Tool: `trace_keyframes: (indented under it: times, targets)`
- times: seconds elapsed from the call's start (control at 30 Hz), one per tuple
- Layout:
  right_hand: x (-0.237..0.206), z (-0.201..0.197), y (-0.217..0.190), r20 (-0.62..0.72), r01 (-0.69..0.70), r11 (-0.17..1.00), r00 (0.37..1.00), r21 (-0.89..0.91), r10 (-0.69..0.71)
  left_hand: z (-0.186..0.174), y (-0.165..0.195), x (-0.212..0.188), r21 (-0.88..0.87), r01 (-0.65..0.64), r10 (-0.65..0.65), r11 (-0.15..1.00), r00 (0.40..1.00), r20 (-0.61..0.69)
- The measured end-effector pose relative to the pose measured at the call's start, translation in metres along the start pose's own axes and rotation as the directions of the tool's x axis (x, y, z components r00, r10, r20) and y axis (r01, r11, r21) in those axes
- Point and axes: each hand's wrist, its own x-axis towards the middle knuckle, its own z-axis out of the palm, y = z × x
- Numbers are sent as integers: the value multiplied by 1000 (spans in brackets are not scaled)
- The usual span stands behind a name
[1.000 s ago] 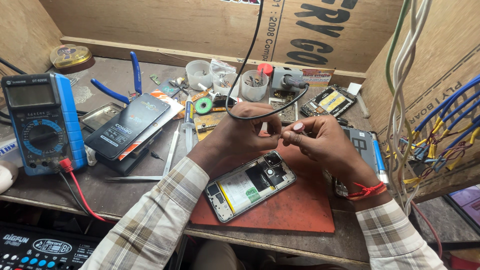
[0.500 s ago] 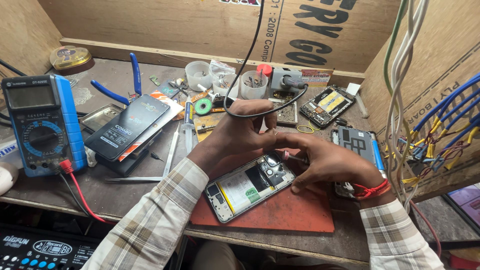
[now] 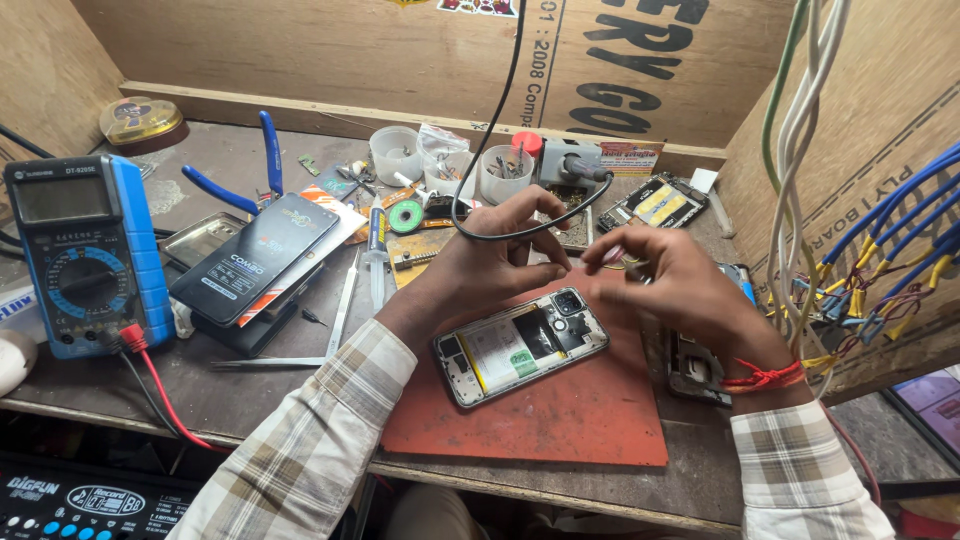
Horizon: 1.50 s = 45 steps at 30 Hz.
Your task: The person uses a soldering iron to work on the internal components of a disassembled smartphone. They repeatedly apply the soldering iron to the camera module area and other points on the motherboard while holding the device steady.
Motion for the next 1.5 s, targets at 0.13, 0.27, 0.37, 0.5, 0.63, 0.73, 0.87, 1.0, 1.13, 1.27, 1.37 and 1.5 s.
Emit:
trace_keyframes:
  times: [0.13, 0.27, 0.37, 0.5, 0.63, 0.73, 0.87, 1.0, 1.13, 1.27, 1.37, 1.5]
  targets:
    - [4, 7, 15, -167, 140, 985, 978, 103, -122, 2, 3, 0, -105, 25, -21, 994, 999, 46]
    - [7, 17, 16, -169, 172, 971, 975, 164, -144, 3, 2, 0, -137, 8, 0, 991, 998, 58]
    - [6, 19, 11, -157, 218, 965, 968, 149, -195, 3, -1, -1, -156, 8, 1, 988, 998, 57]
    - [5, 22, 7, -145, 239, 959, 965, 150, -218, 3, -3, -2, -186, -32, 42, 982, 998, 50]
    - [4, 20, 5, -145, 221, 973, 967, 70, -209, 2, -1, -2, -149, -14, 14, 989, 1000, 1]
    - [1, 18, 5, -86, 142, 981, 988, 135, -131, 1, 0, -1, -7, 25, -26, 1000, 999, -24]
    - [-2, 6, 5, 22, 77, 985, 996, 154, -81, 3, 0, -1, -7, -4, 4, 1000, 1000, -10]
    - [-3, -4, 8, 57, -95, 991, 994, 98, 90, 6, -5, -1, -39, -38, 39, 999, 999, 26]
    - [-3, -6, 10, -41, -105, 994, 994, -30, 104, 7, -7, -1, 38, -38, 38, 999, 999, 15]
    - [-3, -1, 7, 23, -54, 998, 998, -22, 54, 4, -4, -2, 20, -82, 82, 996, 996, -33]
    - [-3, 5, 2, 52, -89, 984, 994, -152, 98, 3, 1, -2, 57, 9, -8, 998, 1000, -14]
    - [-4, 10, -7, 20, -66, 937, 997, -343, 78, 2, 4, -3, 52, -5, 6, 999, 1000, -14]
